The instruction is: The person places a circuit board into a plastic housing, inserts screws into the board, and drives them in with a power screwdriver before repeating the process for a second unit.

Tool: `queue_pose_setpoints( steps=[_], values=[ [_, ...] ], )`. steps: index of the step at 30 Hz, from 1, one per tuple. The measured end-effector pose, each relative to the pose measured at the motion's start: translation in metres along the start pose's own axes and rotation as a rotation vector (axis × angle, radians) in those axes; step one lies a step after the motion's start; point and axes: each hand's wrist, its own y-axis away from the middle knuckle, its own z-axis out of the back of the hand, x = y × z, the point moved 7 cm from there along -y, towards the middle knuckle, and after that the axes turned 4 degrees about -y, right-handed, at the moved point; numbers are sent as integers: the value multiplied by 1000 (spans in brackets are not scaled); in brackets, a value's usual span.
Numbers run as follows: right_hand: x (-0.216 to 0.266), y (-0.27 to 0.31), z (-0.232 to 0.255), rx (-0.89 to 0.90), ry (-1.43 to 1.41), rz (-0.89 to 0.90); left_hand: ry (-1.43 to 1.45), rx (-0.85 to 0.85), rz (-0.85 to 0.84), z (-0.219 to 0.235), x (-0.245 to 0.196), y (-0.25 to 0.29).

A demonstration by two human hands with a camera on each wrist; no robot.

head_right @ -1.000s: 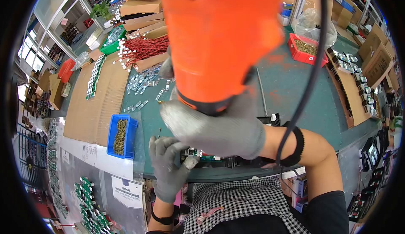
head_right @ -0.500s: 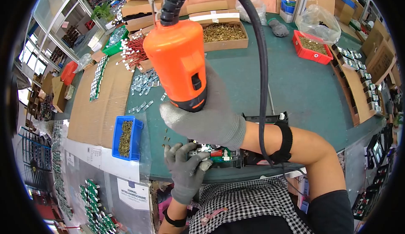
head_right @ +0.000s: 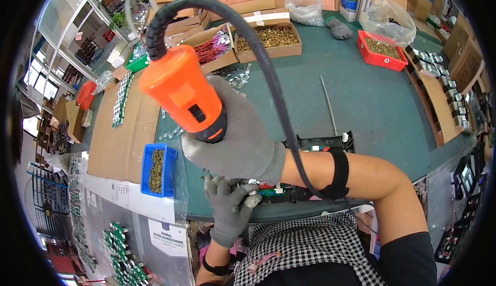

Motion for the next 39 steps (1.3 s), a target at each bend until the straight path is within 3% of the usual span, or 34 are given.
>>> queue_pose_setpoints(
  steps=[3,4,6,10,14,17,18,21,24,27,39],
  values=[
    [4,-2,9,-12,-42,23,222,-11,66,17,17,-17],
    [7,-1,16,-30,-66,93,191,-87,62,25,27,-24],
    [21,4,27,-31,-89,195,1,-54,152,33,57,-40],
    [57,20,45,15,-165,298,-224,-3,267,1,122,-73],
    [73,45,64,33,-241,343,-233,94,409,-16,140,-92],
    [77,51,82,-24,-257,356,-307,172,388,-7,126,-94],
    [80,53,87,-37,-259,362,-324,98,314,-3,120,-90],
    [84,54,99,-47,-274,383,206,1,224,15,71,-79],
    [85,56,103,-51,-271,390,207,-47,-119,25,5,-68],
    [85,57,103,-46,-270,398,315,-83,-189,25,-24,-62],
    [83,55,97,52,-280,431,326,-120,-184,22,-35,-56]
  ],
)
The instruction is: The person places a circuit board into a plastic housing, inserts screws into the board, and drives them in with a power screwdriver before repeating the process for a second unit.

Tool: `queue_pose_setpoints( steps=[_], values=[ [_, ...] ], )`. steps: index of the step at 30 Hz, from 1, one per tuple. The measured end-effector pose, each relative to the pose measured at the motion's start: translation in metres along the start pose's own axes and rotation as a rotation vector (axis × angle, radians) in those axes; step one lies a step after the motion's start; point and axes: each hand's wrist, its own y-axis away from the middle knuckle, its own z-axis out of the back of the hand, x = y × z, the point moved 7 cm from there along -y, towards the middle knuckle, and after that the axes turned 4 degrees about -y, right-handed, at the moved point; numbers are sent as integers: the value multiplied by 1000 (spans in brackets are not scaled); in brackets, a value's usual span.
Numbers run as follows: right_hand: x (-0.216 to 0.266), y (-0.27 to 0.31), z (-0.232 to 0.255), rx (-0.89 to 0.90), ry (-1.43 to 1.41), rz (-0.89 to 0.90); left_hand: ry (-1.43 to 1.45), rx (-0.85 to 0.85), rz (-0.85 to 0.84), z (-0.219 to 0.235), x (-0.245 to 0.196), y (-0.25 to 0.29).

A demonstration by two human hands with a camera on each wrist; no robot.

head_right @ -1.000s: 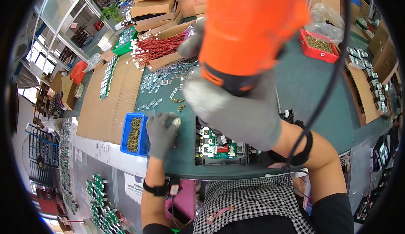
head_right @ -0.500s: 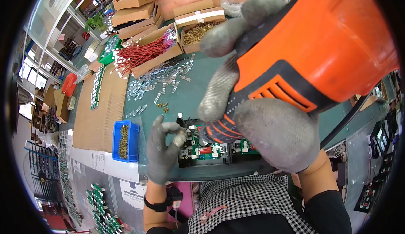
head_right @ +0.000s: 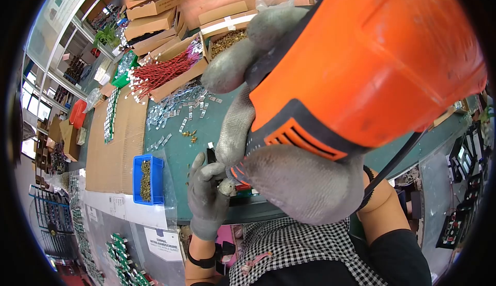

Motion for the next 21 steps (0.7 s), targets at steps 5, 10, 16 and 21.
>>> queue_pose_setpoints(
  steps=[5,10,16,21],
  values=[
    [-4,0,-3,97,-38,18,43,-1,54,-1,7,7],
    [0,-1,-9,117,68,4,-103,-58,-24,5,1,8],
    [-15,4,-9,-82,422,-89,-207,114,-16,-8,-8,-7],
    [-41,11,9,-211,324,-234,-423,470,-81,-32,9,3]
  ],
)
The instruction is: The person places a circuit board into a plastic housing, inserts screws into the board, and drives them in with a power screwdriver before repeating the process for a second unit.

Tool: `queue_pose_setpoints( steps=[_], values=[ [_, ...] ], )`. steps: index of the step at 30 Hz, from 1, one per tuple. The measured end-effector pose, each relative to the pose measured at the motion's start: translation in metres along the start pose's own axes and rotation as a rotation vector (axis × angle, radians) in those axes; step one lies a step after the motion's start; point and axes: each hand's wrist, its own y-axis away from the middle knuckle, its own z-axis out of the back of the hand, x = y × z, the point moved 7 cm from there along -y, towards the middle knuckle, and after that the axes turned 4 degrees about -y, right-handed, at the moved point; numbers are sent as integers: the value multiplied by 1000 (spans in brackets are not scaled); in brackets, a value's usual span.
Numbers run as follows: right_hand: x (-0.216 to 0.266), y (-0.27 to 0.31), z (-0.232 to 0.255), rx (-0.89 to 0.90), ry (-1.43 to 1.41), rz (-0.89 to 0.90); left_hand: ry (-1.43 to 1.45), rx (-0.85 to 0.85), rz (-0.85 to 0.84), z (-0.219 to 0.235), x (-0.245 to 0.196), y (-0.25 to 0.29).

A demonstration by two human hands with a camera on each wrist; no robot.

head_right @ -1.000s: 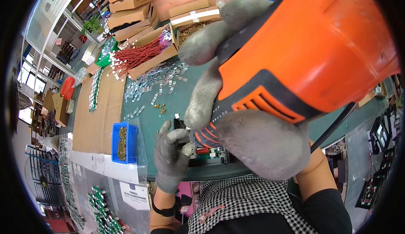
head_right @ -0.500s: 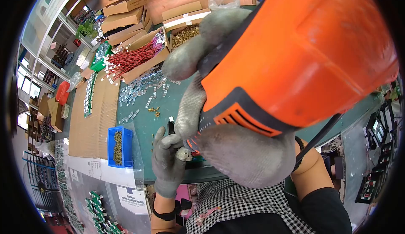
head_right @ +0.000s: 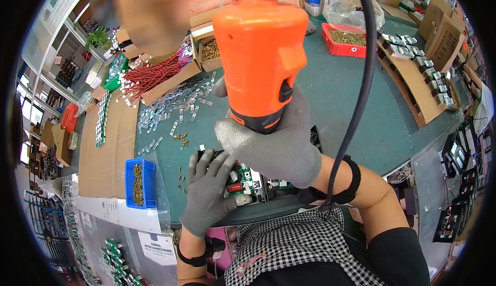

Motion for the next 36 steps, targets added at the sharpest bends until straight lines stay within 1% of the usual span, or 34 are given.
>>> queue_pose_setpoints(
  steps=[1,4,7,9,11,13,14,17,20,23,27,32,35,36],
  values=[
    [-5,-1,1,-6,9,2,2,11,2,0,1,0],
    [-10,-1,-1,14,162,104,6,26,0,-1,2,-1],
    [-20,-2,2,-166,-66,-40,4,16,-10,-6,4,0],
    [-18,-5,-2,-53,117,22,8,34,-3,-1,2,-1],
    [-15,-6,-7,7,228,77,14,61,-6,-3,3,-2],
    [-12,-6,-15,16,266,122,22,68,-16,-5,4,-2],
    [-15,-6,-15,56,262,141,25,62,-23,-5,4,-2],
    [-19,-7,-17,50,214,139,16,57,-22,-5,4,-2],
    [-19,-7,-19,86,229,116,23,35,-25,-7,5,-1],
    [-13,-4,-25,75,366,187,40,-1,-30,-7,5,-1],
    [-17,-1,-24,75,312,207,48,-37,-52,-5,4,0],
    [-12,1,-26,120,365,184,15,-50,-60,-3,3,0],
    [-10,4,-30,80,346,148,30,-49,-56,-5,4,1],
    [-12,5,-31,82,362,175,35,-48,-54,-5,4,2]
  ],
)
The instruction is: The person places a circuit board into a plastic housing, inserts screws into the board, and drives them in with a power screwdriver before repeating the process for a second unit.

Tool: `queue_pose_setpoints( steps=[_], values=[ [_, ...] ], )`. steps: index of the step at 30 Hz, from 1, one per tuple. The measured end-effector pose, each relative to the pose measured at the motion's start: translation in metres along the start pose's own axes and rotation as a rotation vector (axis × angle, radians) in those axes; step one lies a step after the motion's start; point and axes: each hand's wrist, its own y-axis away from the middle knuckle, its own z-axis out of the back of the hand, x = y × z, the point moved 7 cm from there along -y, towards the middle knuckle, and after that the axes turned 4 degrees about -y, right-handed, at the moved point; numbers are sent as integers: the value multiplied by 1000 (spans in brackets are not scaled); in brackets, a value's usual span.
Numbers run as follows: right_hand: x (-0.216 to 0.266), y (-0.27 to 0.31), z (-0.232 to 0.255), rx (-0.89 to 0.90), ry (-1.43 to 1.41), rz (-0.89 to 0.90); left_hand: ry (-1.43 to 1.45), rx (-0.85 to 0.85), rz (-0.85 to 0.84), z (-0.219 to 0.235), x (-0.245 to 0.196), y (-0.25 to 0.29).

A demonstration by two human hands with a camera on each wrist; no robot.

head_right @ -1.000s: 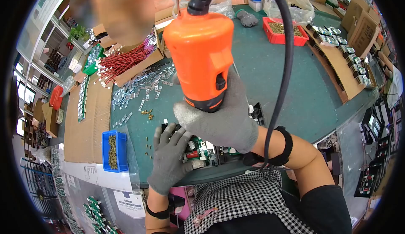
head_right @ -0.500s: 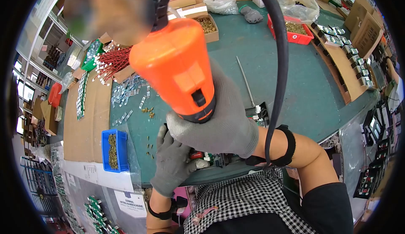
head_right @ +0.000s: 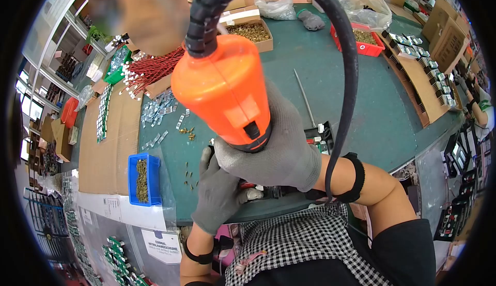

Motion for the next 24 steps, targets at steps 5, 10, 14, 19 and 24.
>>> queue_pose_setpoints(
  steps=[5,10,14,19,24],
  values=[
    [0,3,-5,58,91,58,15,-3,-8,-2,1,0],
    [0,2,-2,-10,45,75,2,-21,-25,-1,-1,1],
    [-2,2,1,-13,-88,9,78,1,-45,8,4,-9],
    [-9,0,2,45,-113,-157,136,-30,2,-7,21,-42],
    [5,-7,4,32,-35,53,468,-257,77,-15,29,-53]
  ],
)
